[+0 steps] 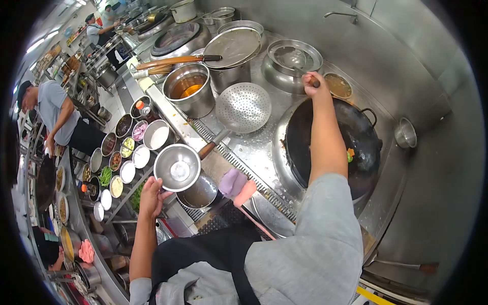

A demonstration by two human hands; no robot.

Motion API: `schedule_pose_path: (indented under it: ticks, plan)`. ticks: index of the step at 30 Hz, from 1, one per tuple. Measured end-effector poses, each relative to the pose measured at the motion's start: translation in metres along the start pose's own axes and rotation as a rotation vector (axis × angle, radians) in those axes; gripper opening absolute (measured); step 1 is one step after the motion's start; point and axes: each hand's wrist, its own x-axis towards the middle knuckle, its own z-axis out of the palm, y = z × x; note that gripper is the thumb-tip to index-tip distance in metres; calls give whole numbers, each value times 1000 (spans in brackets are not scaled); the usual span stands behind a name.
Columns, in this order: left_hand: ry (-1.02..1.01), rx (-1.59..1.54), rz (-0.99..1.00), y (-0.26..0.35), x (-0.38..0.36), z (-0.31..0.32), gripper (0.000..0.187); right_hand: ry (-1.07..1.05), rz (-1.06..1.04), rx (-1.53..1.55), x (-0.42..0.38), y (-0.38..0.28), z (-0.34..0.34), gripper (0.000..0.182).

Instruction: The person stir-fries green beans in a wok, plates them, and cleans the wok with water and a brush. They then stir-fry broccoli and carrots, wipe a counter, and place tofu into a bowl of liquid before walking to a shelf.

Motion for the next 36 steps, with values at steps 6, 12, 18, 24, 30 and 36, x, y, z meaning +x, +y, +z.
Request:
schedule_pose_path:
  ticks: [6, 12, 18, 24, 30, 36]
  plan:
    - [-90, -55, 17, -8, 26, -22, 12, -12, -3, -40, -110, -10, 3, 18]
    - [-220, -6, 27, -9, 54, 2, 9, -48, 63, -70, -272, -16, 4, 20]
    - [-258, -32, 6, -20, 70, 17, 13, 188, -169, -694, -403, -9, 7, 37]
    - [-201, -34, 10, -38, 70, -4, 5, 516, -388, -1572, -416, 5, 18, 58]
    - [31, -48, 28, -37, 31, -42, 14, 344, -495, -1475, -305, -12, 24, 50]
    - [241, -3, 93, -47, -26, -121, 7, 386, -429, -1652, -129, 7, 38, 21]
